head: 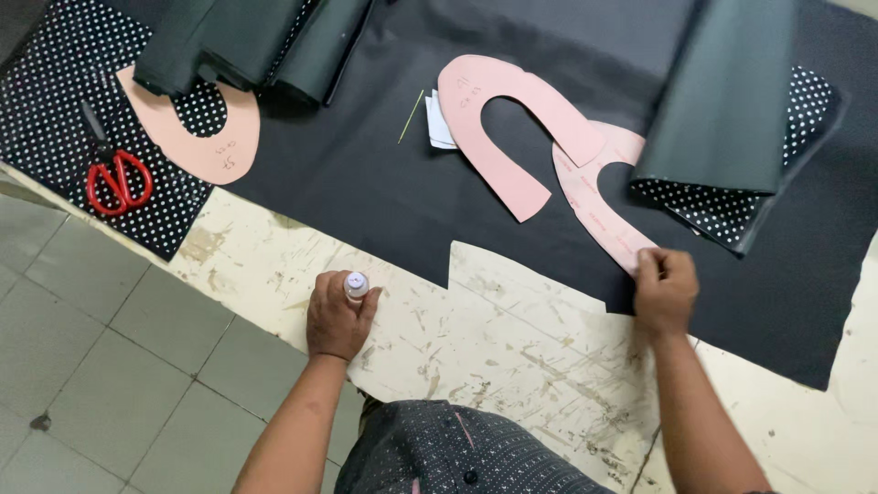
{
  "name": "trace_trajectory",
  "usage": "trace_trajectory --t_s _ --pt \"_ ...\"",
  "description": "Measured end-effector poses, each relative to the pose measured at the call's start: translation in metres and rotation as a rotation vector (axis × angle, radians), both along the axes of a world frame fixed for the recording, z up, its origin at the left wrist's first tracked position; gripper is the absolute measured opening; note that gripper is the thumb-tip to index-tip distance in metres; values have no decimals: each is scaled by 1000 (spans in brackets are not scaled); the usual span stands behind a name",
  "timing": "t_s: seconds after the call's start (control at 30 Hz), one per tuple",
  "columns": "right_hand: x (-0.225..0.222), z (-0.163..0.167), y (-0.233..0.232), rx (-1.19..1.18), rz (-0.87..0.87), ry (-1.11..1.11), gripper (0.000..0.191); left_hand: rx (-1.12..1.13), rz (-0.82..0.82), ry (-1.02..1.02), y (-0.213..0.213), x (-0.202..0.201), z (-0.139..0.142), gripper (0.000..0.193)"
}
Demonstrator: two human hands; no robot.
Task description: The person places a pink paper pattern on a black polka-dotted fabric, traces its outline with a pencil, and cuts the fabric along the traced line using scissors. The person then folds the cut fabric and places it aside.
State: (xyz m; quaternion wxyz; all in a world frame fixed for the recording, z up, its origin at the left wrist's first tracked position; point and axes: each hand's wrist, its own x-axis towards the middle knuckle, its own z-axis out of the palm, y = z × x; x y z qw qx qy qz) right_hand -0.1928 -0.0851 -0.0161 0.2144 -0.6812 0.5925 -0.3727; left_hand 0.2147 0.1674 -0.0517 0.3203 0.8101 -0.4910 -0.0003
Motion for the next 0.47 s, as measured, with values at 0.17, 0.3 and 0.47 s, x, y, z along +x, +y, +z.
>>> trace_trajectory --t_s 0.17,0.3,0.47 --pt "78 8 87 -68 280 53 10 33 23 150 1 -2 20 43" --pt "105 21 118 -174 281 254 8 -16 -107 233 -7 -34 36 41" --pt "109 14 127 -150 266 303 10 54 -398 282 -11 -83 49 38"
